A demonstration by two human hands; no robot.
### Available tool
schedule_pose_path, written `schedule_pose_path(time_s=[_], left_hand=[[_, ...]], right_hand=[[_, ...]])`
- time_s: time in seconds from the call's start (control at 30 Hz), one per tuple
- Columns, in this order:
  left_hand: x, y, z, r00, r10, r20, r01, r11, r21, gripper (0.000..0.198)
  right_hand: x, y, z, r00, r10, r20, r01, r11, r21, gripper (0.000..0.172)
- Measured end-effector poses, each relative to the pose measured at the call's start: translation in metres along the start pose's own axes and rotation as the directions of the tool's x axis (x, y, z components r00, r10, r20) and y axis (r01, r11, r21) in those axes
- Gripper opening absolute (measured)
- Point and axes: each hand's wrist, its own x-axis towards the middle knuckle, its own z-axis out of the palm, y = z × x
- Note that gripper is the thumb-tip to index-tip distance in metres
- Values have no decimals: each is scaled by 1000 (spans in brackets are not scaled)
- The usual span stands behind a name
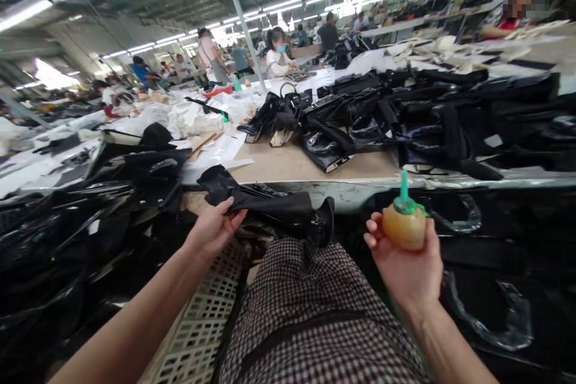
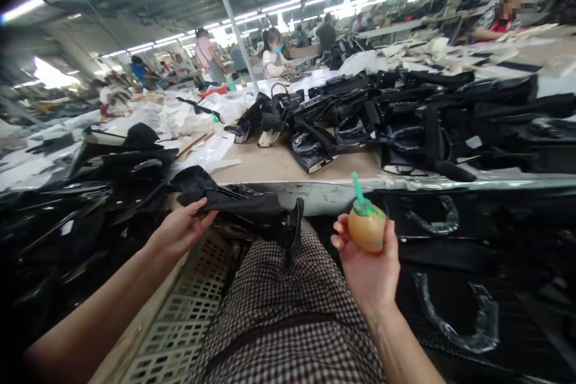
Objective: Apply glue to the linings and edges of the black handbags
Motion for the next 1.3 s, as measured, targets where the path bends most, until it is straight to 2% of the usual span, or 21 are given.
schedule_pose_path(time_s=[0.13,0.33,0.47,0.53,0.6,0.73,0.87,0.93,0.97,1.03,1.1,1.2,1.3], left_hand=[[-24,-2,-2,999,-53,5,53,997,-59,25],[-51,-4,-8,977,-213,-25,207,967,-152,33],[-65,-10,-8,971,-228,-67,216,964,-159,35],[-72,-14,-7,965,-245,-93,228,960,-161,35],[-77,-18,-7,960,-257,-115,237,958,-164,34],[-77,-29,-15,969,-210,-127,193,972,-136,30],[-69,-38,-27,994,-56,-91,48,995,-83,26],[-66,-36,-30,997,4,-73,-9,998,-67,24],[-64,-33,-31,997,28,-70,-33,997,-66,23],[-62,-22,-30,994,70,-84,-75,995,-65,21],[-59,-6,-27,990,109,-87,-114,992,-55,20],[-46,24,-20,984,171,-57,-172,985,-18,18],[-19,54,-7,978,207,-6,-207,978,-30,18]], right_hand=[[14,9,17,998,-22,62,18,998,53,52],[29,22,47,967,51,248,-85,988,130,51],[26,29,58,949,197,247,-221,973,72,61],[22,32,59,937,276,215,-288,957,25,67],[19,35,57,933,304,190,-312,950,13,69],[18,40,49,947,277,163,-284,959,15,66],[20,44,44,960,243,141,-246,969,3,59],[22,43,39,963,231,139,-234,972,3,54],[24,41,35,975,200,98,-204,979,26,50],[28,34,23,988,151,22,-151,987,49,40],[34,22,4,994,105,-32,-105,994,6,38],[44,2,-32,985,165,-46,-168,981,-96,42],[51,-14,-61,979,200,-44,-204,959,-196,47]])
